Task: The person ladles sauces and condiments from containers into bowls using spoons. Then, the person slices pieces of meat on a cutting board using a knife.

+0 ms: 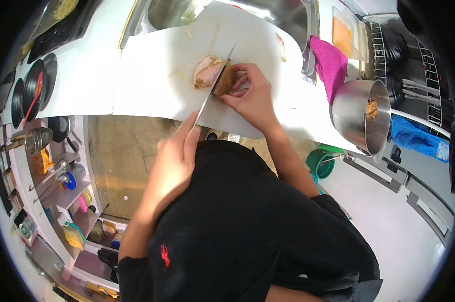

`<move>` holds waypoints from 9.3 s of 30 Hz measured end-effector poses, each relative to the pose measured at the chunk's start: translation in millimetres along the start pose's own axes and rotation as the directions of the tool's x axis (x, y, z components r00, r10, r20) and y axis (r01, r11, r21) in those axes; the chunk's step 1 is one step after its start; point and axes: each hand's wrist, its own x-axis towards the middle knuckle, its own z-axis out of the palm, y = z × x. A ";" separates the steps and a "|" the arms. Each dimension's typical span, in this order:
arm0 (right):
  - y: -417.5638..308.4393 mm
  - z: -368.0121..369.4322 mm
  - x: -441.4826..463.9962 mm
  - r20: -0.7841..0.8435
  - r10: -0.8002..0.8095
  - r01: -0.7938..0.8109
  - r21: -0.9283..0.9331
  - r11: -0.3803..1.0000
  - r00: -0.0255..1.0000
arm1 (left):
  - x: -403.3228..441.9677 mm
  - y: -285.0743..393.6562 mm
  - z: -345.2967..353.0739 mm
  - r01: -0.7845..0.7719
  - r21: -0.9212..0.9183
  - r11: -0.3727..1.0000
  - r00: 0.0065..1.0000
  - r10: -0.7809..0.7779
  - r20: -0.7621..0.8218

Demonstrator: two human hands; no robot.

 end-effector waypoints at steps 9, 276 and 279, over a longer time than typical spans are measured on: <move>5.0 2.2 -1.2 -0.065 -0.066 0.064 -0.039 0.997 0.996 | -12.6 2.5 -4.2 -0.021 0.014 1.000 1.000 0.021 -0.003; 6.2 0.3 0.0 -0.067 -0.081 0.076 -0.075 0.994 0.994 | 8.4 30.8 -6.1 -0.142 0.162 0.977 0.990 0.138 0.036; 4.1 2.5 -1.2 -0.078 -0.091 0.085 -0.076 0.993 0.993 | 11.5 31.6 -5.6 -0.151 0.173 0.973 0.988 0.147 0.035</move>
